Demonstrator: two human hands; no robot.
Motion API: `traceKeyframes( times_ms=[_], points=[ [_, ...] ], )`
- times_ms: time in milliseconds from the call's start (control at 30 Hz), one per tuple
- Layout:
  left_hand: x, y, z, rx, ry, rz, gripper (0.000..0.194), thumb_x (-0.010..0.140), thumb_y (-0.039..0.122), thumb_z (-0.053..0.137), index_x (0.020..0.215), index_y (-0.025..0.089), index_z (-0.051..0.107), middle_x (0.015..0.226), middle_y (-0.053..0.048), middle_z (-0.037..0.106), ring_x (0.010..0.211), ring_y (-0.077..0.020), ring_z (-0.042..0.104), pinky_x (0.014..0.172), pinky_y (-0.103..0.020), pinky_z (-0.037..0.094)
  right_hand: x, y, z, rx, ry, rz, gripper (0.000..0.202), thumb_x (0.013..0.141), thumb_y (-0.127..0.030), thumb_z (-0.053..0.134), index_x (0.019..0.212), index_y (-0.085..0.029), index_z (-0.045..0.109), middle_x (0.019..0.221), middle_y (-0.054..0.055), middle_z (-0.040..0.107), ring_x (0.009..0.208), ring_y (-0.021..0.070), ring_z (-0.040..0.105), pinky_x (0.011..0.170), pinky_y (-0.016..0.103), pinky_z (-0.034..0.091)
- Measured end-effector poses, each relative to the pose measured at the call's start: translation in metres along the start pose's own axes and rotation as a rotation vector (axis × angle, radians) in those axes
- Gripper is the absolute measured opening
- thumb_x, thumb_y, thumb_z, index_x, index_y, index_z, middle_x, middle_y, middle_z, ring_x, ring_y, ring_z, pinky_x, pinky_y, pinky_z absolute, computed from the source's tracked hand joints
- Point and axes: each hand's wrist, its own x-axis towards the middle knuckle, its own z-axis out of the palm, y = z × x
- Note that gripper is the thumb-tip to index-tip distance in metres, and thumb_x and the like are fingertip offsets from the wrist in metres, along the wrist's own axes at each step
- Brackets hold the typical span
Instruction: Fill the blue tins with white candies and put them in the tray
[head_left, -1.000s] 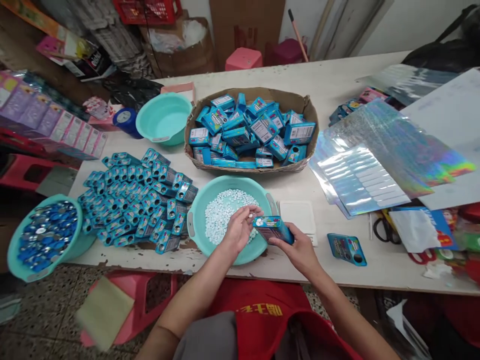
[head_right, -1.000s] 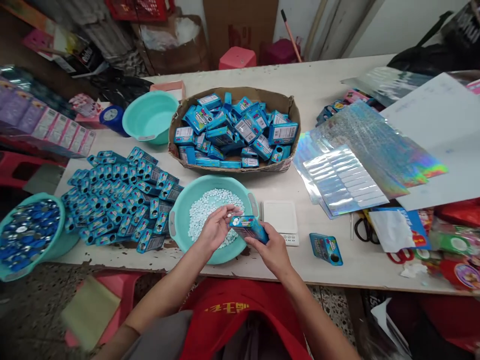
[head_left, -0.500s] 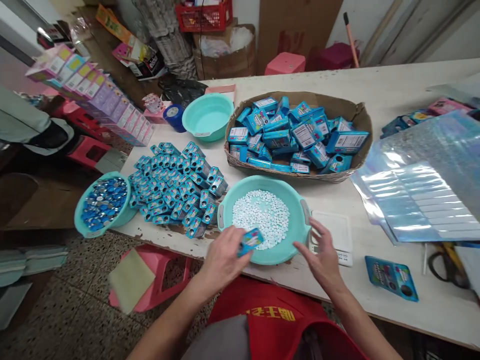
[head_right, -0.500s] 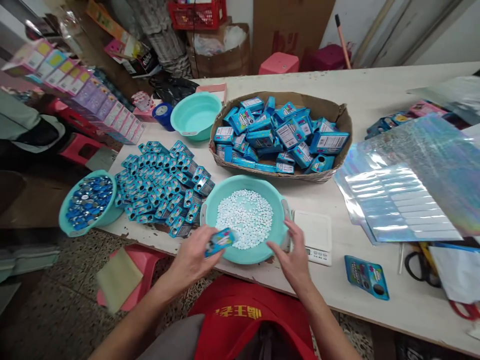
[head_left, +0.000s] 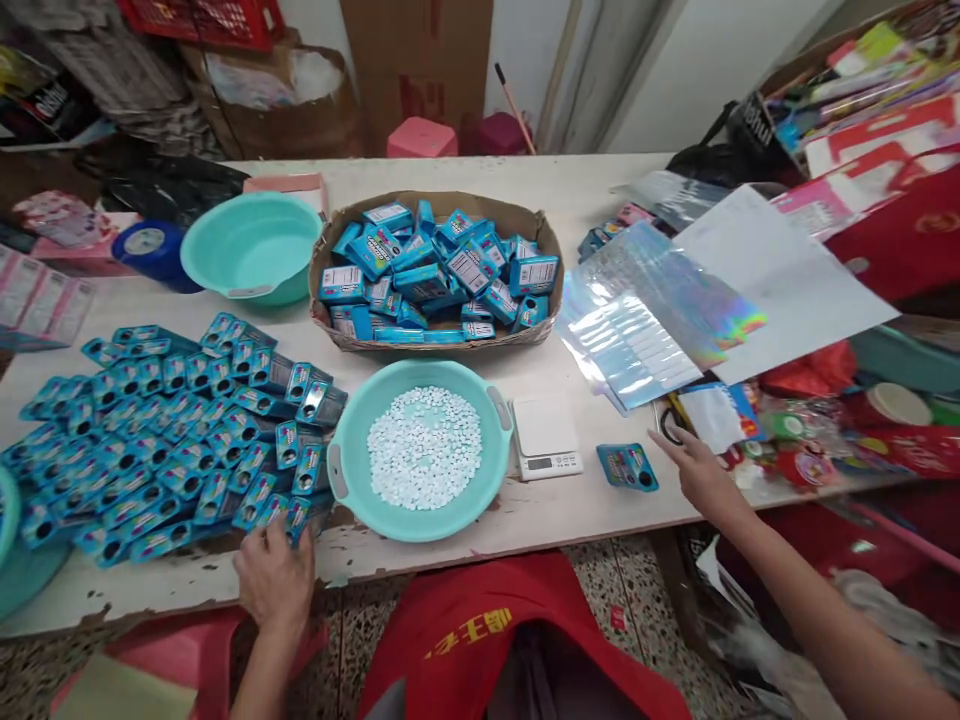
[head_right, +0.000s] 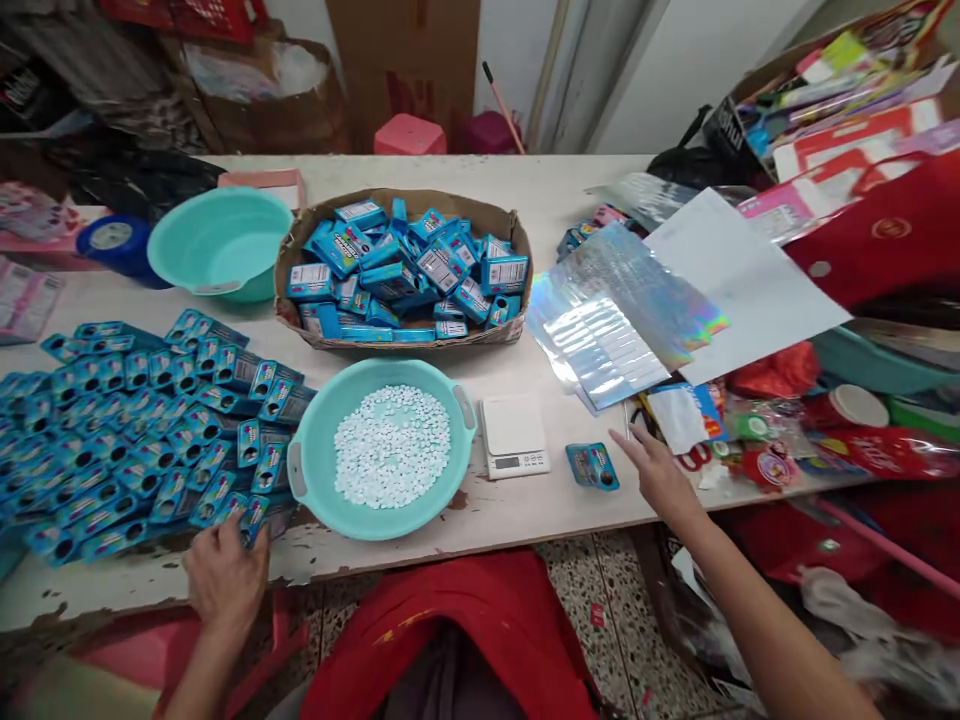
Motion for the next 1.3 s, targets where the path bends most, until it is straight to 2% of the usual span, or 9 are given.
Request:
traceKeyframes(
  times_ms=[167,267,400,567,667,800,967,1100,1300],
  points=[
    [0.018,0.047,-0.023,-0.261,0.088,0.111,0.032,0.086,0.039,0.05,0.106,0.014,0.059,0.106,-0.015,0.056,0.105,-0.0295,0.052,0.095,-0.046,0.039,0.017,0.007,0.019,0.142,-0.303,-0.244,0.053,0.072,-0.009,0.035,0.11,-0.031,0.066,0.131,0.004,0.054,0.129,0.0239,0.042,0.1,0.048,0.04],
    [0.045,0.107,-0.006,-0.474,-0.08,0.299,0.026,0.088,0.033,0.047,0.106,0.019,0.059,0.107,-0.012,0.06,0.107,-0.0257,0.052,0.098,-0.04,0.037,0.018,0.018,0.025,0.201,-0.296,-0.263,0.031,0.077,-0.024,0.044,0.096,-0.027,0.068,0.122,0.009,0.061,0.12,0.028,0.051,0.093,0.047,0.046],
    [0.091,0.195,0.043,-0.499,-0.351,0.379,0.033,0.09,0.032,0.044,0.117,0.018,0.055,0.125,-0.014,0.053,0.121,-0.0293,0.042,0.103,-0.042,0.031,0.001,0.01,0.016,0.322,-0.128,0.025,0.038,0.064,-0.056,0.065,0.086,-0.025,0.065,0.089,0.008,0.068,0.079,0.0293,0.064,0.067,0.041,0.051],
    [0.094,0.265,0.071,-0.308,-0.49,0.318,0.037,0.09,0.035,0.038,0.109,0.011,0.06,0.114,-0.017,0.055,0.11,-0.0318,0.045,0.092,-0.045,0.036,0.002,-0.074,0.007,0.658,0.169,0.539,0.053,0.048,-0.057,0.077,0.083,-0.021,0.06,0.071,0.001,0.063,0.064,0.0218,0.058,0.061,0.035,0.048],
    [0.063,0.255,0.061,-0.266,-0.657,0.645,0.031,0.088,0.031,0.04,0.103,0.015,0.062,0.105,-0.013,0.057,0.103,-0.0287,0.047,0.087,-0.042,0.038,0.021,-0.137,0.021,1.104,0.177,0.598,0.048,0.05,-0.048,0.079,0.082,-0.021,0.055,0.069,-0.002,0.061,0.062,0.0167,0.057,0.065,0.033,0.048],
    [0.04,0.194,0.034,-0.19,-0.796,0.876,0.025,0.086,0.03,0.045,0.102,0.02,0.062,0.1,-0.01,0.059,0.1,-0.0263,0.049,0.088,-0.04,0.037,0.04,-0.199,0.041,1.493,0.048,0.596,0.049,0.051,-0.042,0.082,0.086,-0.022,0.054,0.073,-0.001,0.062,0.066,0.016,0.058,0.065,0.031,0.049],
    [0.059,0.144,0.018,-0.06,-0.646,0.46,0.046,0.085,0.039,0.049,0.128,0.021,0.049,0.134,-0.016,0.044,0.123,-0.0346,0.037,0.099,-0.048,0.031,0.027,-0.242,0.066,1.665,-0.287,0.517,0.049,0.05,-0.052,0.079,0.08,-0.021,0.056,0.069,0.001,0.061,0.06,0.0172,0.056,0.056,0.03,0.047],
    [0.047,0.168,0.023,0.007,-0.754,0.158,0.065,0.079,0.057,0.052,0.131,0.017,0.045,0.139,-0.022,0.037,0.124,-0.0438,0.033,0.096,-0.057,0.032,0.012,-0.256,0.084,1.694,-0.381,0.543,0.045,0.053,-0.051,0.078,0.078,-0.02,0.057,0.066,-0.001,0.059,0.058,0.0154,0.053,0.054,0.028,0.045],
    [0.005,0.216,0.033,-0.328,-0.841,0.138,0.035,0.08,0.034,0.052,0.113,0.021,0.058,0.119,-0.019,0.052,0.111,-0.0395,0.047,0.088,-0.053,0.039,0.012,-0.259,0.088,1.669,-0.355,0.55,0.047,0.053,-0.051,0.078,0.081,-0.02,0.058,0.067,-0.001,0.06,0.06,0.0156,0.053,0.056,0.028,0.046]
  ],
)
